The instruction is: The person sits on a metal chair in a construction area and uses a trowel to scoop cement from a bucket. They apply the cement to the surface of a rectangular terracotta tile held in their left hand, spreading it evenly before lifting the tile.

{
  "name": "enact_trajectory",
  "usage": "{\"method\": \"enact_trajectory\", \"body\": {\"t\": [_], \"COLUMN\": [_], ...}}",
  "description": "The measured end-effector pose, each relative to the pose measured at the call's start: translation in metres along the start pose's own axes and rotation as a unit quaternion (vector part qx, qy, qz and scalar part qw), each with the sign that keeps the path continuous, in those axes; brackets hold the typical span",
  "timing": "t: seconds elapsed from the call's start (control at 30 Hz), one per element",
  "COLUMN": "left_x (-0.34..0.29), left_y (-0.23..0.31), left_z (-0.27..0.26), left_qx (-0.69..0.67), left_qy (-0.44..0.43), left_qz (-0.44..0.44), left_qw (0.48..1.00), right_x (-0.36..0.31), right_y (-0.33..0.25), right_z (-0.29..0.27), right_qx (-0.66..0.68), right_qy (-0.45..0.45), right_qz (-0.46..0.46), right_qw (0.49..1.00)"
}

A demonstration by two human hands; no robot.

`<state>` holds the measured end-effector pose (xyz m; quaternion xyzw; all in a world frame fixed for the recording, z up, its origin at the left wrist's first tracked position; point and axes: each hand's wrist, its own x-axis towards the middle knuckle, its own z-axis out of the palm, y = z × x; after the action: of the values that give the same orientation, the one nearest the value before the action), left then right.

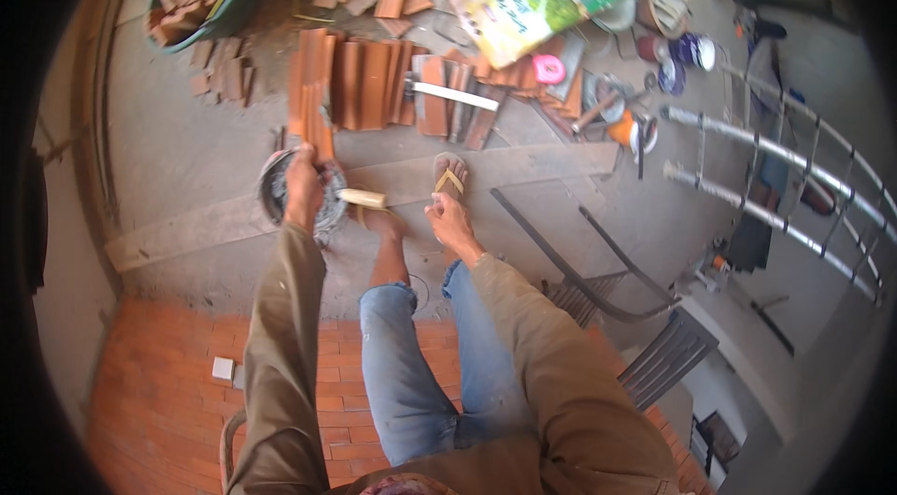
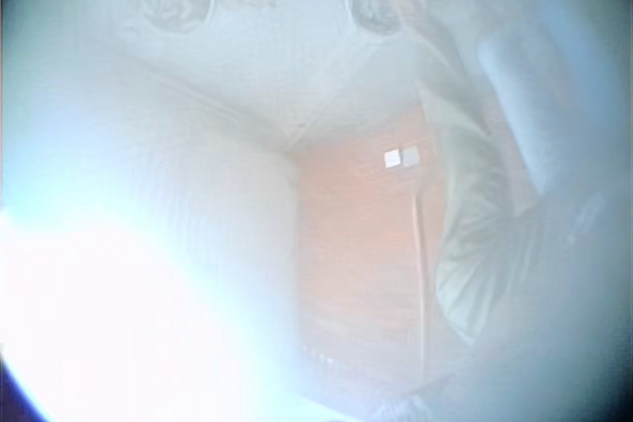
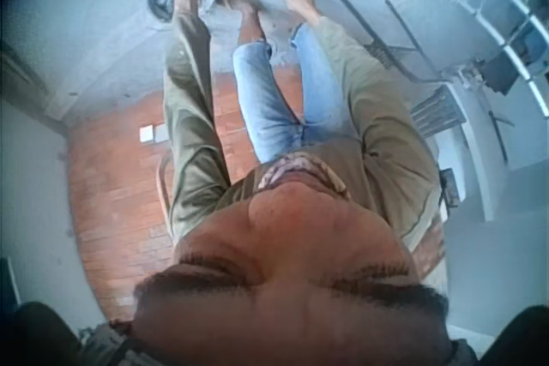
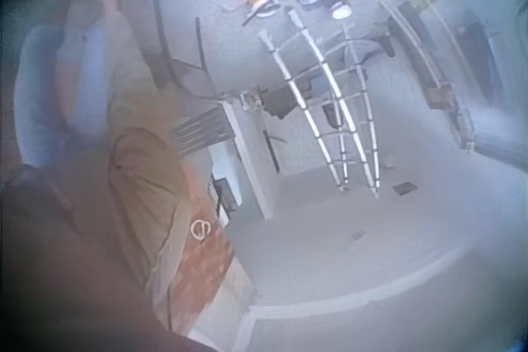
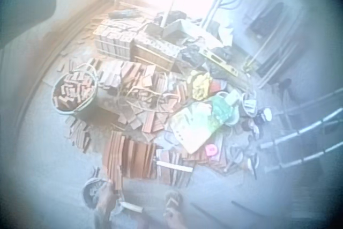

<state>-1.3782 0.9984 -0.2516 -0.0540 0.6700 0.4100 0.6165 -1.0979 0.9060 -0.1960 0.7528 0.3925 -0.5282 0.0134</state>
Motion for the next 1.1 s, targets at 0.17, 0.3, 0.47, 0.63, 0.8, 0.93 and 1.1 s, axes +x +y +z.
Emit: {"method": "enact_trajectory", "body": {"t": [0.17, 0.3, 0.47, 0.63, 0.8, 0.93, 1.1], "left_x": [0.111, 0.14, 0.176, 0.195, 0.147, 0.059, -0.068], "left_y": [-0.021, -0.032, -0.061, -0.078, -0.072, -0.12, -0.152], "left_z": [0.04, 0.041, 0.03, 0.023, 0.037, 0.087, 0.11], "left_qx": [0.042, 0.094, 0.165, 0.294, 0.585, 0.672, 0.62], "left_qy": [-0.021, -0.033, -0.056, -0.004, 0.1, -0.096, -0.287], "left_qz": [-0.027, 0.018, 0.012, 0.055, 0.318, 0.235, 0.209], "left_qw": [0.999, 0.995, 0.985, 0.954, 0.739, 0.695, 0.699], "right_x": [-0.007, -0.003, 0.027, 0.062, 0.104, 0.114, 0.127], "right_y": [0.109, 0.146, 0.174, 0.197, 0.191, 0.209, 0.215], "right_z": [-0.009, -0.025, -0.054, -0.093, -0.129, -0.183, -0.232], "right_qx": [0.045, 0.078, 0.13, 0.156, 0.145, 0.12, 0.156], "right_qy": [0.049, 0.06, 0.093, 0.119, 0.141, 0.163, 0.163], "right_qz": [0.067, 0.112, 0.128, 0.134, 0.123, 0.126, 0.123], "right_qw": [0.995, 0.989, 0.979, 0.971, 0.972, 0.971, 0.966]}}
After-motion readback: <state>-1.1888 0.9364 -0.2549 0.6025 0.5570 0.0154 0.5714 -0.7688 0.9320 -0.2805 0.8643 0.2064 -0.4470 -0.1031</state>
